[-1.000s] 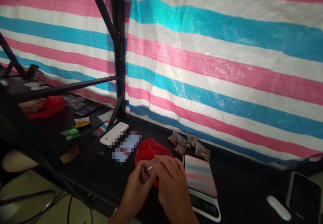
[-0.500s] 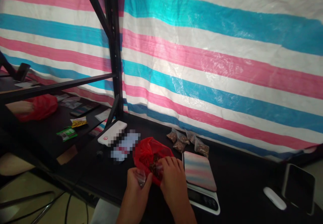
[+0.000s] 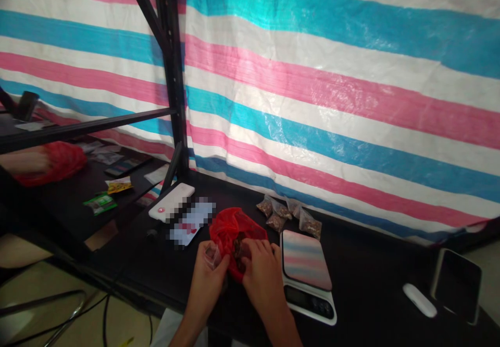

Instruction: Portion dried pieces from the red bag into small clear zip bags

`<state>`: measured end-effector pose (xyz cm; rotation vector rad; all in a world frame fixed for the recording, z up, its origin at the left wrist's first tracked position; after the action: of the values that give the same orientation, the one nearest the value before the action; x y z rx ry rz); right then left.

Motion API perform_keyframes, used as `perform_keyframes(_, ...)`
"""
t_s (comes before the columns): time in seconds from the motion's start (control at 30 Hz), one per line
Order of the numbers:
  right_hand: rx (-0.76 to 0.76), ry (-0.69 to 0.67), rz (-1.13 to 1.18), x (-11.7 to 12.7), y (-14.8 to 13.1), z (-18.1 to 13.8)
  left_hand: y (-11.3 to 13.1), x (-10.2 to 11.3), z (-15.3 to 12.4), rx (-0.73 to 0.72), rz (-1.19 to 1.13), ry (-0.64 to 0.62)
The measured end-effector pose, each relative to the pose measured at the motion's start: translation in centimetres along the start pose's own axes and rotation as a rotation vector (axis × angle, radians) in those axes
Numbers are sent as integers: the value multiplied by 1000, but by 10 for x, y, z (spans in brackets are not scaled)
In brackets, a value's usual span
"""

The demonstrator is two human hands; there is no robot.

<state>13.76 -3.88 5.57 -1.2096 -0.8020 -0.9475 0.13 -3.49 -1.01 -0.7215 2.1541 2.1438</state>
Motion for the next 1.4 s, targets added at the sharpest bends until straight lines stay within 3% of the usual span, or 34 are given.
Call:
perform_keyframes(0.3, -35, 99, 159, 19, 12, -6, 22, -10, 2, -130, 201, -223)
perform_keyframes(0.4, 56, 155, 137, 31, -3, -13, 25, -12, -2, -142, 269, -253)
perform_keyframes(0.6, 388, 160, -96, 35, -39, -22, 21, -14, -10, -108, 223, -282)
perform_keyframes(0.8, 460, 187, -183, 37, -32, -21, 24, -14, -11, -111, 237, -295)
perform_keyframes(0.97, 322, 286, -202, 41, -5, -17, 21, -9, -9, -128, 308, -231)
perform_keyframes(1.17, 147, 26, -218, 9, 13, -15, 9, -1, -3, -95, 302, -186)
perform_keyframes(1.4, -22, -120, -254, 4, 30, -1, 11, 8, 3, -132, 222, -93)
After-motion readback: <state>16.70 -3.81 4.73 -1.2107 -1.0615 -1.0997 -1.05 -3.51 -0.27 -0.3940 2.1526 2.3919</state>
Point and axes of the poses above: each hand's wrist, its own z-axis towards the middle knuckle, its own x-axis out of the back of the hand, y = z × x, the point moved 7 cm from there along z, towards the middle knuckle, and after that the axes turned 4 degrees about y, right-handed, at the moved point
